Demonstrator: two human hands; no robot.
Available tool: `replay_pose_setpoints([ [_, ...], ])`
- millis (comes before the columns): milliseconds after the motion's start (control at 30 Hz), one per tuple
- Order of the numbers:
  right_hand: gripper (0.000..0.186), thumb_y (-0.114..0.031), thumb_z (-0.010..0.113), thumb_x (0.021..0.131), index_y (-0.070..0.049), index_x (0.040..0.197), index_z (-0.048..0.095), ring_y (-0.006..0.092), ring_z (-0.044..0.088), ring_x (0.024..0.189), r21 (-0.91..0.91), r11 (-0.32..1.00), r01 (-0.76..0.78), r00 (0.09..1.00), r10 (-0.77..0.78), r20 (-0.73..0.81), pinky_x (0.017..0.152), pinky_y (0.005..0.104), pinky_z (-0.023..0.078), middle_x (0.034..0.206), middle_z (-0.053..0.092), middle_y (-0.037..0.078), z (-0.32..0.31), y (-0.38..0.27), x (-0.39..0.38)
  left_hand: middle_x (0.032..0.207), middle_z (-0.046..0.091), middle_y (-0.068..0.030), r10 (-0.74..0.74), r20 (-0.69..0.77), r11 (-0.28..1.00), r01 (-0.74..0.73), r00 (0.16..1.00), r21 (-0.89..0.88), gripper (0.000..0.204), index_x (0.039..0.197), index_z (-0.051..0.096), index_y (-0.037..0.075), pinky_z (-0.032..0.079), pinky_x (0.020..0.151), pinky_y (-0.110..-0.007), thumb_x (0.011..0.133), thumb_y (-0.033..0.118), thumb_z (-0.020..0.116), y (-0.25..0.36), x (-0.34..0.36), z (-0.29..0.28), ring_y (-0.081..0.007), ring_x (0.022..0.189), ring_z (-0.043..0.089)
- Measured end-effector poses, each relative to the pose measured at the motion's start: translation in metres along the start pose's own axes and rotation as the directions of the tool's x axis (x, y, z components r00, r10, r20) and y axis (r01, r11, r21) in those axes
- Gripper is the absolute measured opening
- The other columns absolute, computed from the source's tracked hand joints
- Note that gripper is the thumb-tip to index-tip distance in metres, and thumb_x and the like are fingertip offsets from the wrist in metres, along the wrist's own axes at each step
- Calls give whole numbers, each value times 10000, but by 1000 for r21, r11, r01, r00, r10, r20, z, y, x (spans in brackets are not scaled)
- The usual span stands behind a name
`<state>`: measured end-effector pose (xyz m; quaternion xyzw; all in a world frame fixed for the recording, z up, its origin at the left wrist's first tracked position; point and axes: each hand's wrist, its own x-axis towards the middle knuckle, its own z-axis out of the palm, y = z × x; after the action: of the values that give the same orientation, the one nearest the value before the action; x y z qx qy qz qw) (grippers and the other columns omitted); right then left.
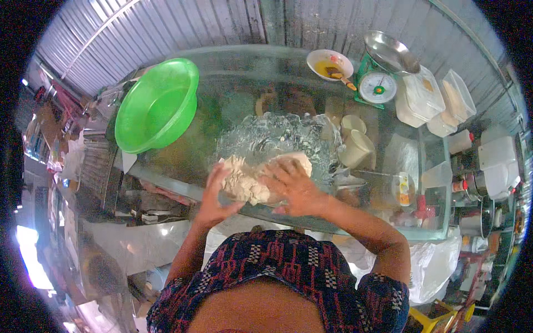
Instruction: Manually knead a large piece of dough on a glass tabletop.
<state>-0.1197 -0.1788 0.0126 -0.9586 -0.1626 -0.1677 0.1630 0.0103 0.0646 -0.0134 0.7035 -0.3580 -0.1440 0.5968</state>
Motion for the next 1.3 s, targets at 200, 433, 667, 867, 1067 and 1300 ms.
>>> replay_pose_setpoints([
  [200,928,-527,757,640,-144,1414,416,406,387,1266,-205,979,3,988,29,154,1004,611,301,1394,434,171,18,6,5,1384,454,-152,170,340,527,-377,925,762,837,1373,493,169,342,1007,-502,640,414,814,-9,10,13,-385,1310,383],
  [433,785,-508,751,603,-151,1271,543,332,572,1021,-94,994,-59,997,63,34,897,484,451,1170,586,139,30,35,22,1130,581,-108,294,417,478,-510,860,715,654,1240,595,161,452,834,-454,738,572,674,-23,51,6,-319,1092,536],
  [667,621,-587,732,642,-70,979,663,335,645,856,55,922,-384,875,344,341,725,436,514,967,660,136,21,63,65,953,669,-203,-179,470,787,-161,864,596,587,1174,597,85,499,778,-490,824,556,630,-13,116,0,-412,866,640],
  [867,754,-684,684,663,-36,1050,683,369,632,917,223,739,-636,709,446,546,840,442,469,950,669,221,35,115,96,1111,641,-225,-408,377,767,88,831,636,655,1162,564,-9,486,857,-428,835,555,634,-38,175,7,-372,1033,619],
  [1067,654,-499,824,645,-23,1033,601,293,648,774,418,700,-580,758,651,-39,693,402,479,861,649,146,55,98,80,1093,634,-229,-443,218,776,250,869,579,687,1150,536,-30,483,837,-419,811,555,658,-59,167,1,-358,1005,625],
  [1300,834,-488,838,601,-88,1247,492,383,621,975,139,800,-583,767,599,-231,801,448,520,1254,542,205,50,37,41,1154,598,-230,-159,44,917,131,986,377,703,1331,384,9,472,859,-410,851,446,654,-8,75,11,-360,1061,602],
])
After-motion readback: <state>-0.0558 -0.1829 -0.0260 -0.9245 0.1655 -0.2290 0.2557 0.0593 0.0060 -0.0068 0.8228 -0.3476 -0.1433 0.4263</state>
